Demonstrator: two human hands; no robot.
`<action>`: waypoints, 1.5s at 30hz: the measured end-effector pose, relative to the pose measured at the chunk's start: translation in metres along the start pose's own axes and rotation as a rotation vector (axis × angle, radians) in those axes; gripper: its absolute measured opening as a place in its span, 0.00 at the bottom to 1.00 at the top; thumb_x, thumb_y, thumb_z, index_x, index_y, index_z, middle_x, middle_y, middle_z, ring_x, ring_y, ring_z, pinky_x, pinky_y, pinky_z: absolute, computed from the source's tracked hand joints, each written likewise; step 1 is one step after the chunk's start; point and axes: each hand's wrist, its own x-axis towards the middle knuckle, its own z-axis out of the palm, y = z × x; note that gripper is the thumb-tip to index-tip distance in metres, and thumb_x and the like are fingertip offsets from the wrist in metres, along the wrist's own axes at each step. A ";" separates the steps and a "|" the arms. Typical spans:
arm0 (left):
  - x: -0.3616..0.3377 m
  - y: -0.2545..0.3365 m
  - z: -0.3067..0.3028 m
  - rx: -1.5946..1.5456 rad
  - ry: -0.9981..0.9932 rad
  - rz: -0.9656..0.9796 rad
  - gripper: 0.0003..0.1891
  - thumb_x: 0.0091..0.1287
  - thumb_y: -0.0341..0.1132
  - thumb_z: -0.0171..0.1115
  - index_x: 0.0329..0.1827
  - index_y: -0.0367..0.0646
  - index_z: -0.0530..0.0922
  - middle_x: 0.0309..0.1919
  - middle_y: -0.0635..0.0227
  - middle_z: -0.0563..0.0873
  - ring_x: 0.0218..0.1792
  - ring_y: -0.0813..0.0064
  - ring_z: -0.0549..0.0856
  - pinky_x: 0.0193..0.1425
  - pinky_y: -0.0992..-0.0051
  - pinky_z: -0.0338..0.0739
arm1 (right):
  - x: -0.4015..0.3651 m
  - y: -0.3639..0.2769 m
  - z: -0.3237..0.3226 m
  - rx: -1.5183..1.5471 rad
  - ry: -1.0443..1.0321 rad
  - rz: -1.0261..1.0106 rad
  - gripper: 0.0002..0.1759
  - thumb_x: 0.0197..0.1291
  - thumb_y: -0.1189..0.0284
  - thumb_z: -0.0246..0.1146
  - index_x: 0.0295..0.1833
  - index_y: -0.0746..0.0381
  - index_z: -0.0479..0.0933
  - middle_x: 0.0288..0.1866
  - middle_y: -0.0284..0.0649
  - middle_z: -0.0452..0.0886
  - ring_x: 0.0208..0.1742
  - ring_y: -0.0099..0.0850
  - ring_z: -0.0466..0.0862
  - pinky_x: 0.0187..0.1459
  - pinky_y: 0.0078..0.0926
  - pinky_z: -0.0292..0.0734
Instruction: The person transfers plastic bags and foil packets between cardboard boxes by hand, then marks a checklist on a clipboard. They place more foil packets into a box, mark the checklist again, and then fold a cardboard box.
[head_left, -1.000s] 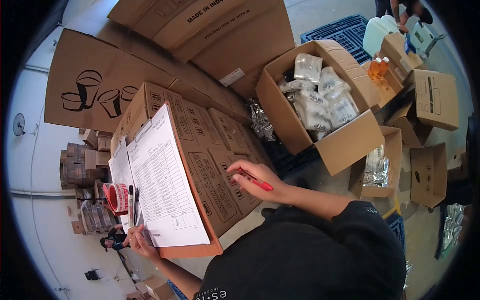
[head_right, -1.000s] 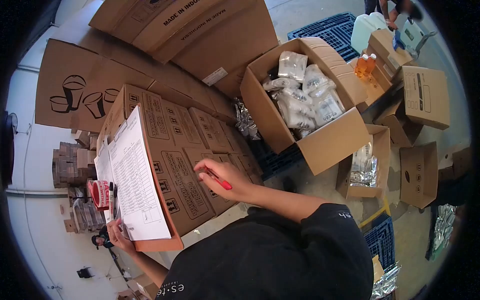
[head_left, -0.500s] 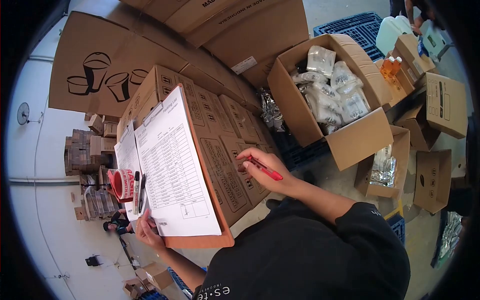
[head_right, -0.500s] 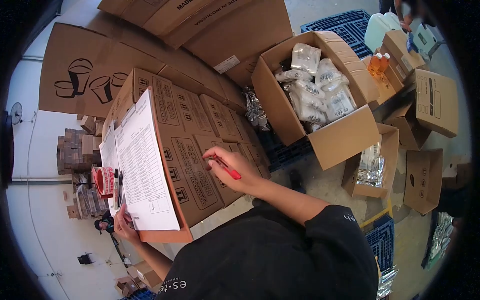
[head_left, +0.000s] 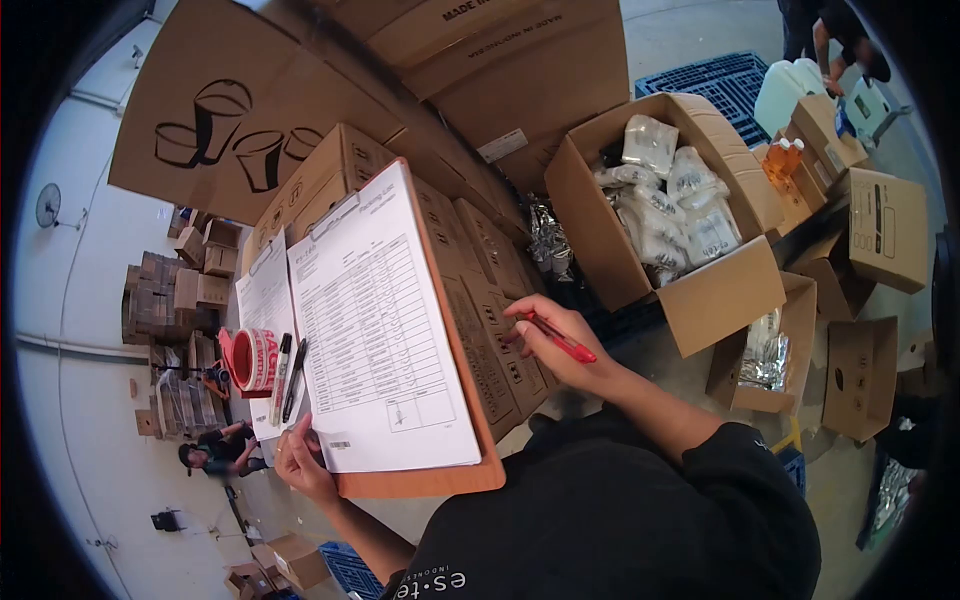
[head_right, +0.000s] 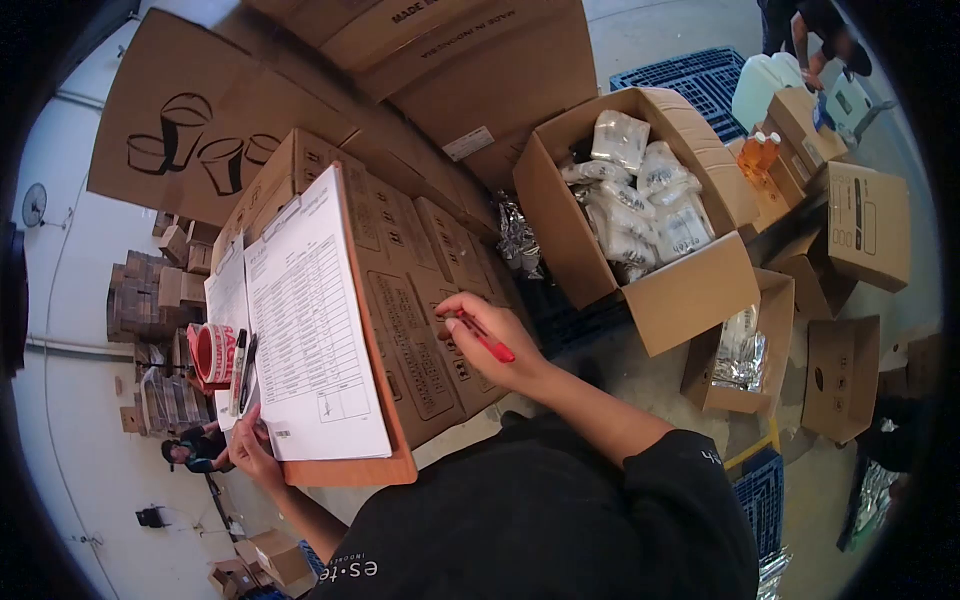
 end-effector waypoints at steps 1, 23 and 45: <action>0.000 0.000 0.000 -0.028 -0.012 0.012 0.17 0.66 0.34 0.46 0.39 0.29 0.81 0.16 0.73 0.68 0.21 0.82 0.67 0.28 0.80 0.59 | 0.000 -0.005 0.000 0.037 0.021 0.049 0.12 0.64 0.73 0.49 0.51 0.66 0.68 0.33 0.36 0.77 0.30 0.18 0.74 0.34 0.17 0.71; 0.007 0.022 0.003 -0.238 -0.063 0.069 0.15 0.51 0.24 0.61 0.44 0.40 0.81 0.31 0.68 0.77 0.28 0.82 0.73 0.29 0.84 0.66 | 0.046 -0.125 0.084 -0.206 0.208 -0.149 0.12 0.62 0.69 0.57 0.43 0.68 0.74 0.34 0.38 0.78 0.32 0.18 0.76 0.34 0.15 0.74; 0.014 0.030 -0.004 -0.164 -0.270 0.164 0.09 0.41 0.28 0.60 0.28 0.45 0.82 0.33 0.68 0.84 0.34 0.68 0.77 0.42 0.72 0.68 | 0.056 -0.110 0.089 -0.587 0.354 -0.096 0.04 0.50 0.79 0.60 0.29 0.65 0.70 0.21 0.26 0.71 0.23 0.10 0.66 0.25 0.11 0.60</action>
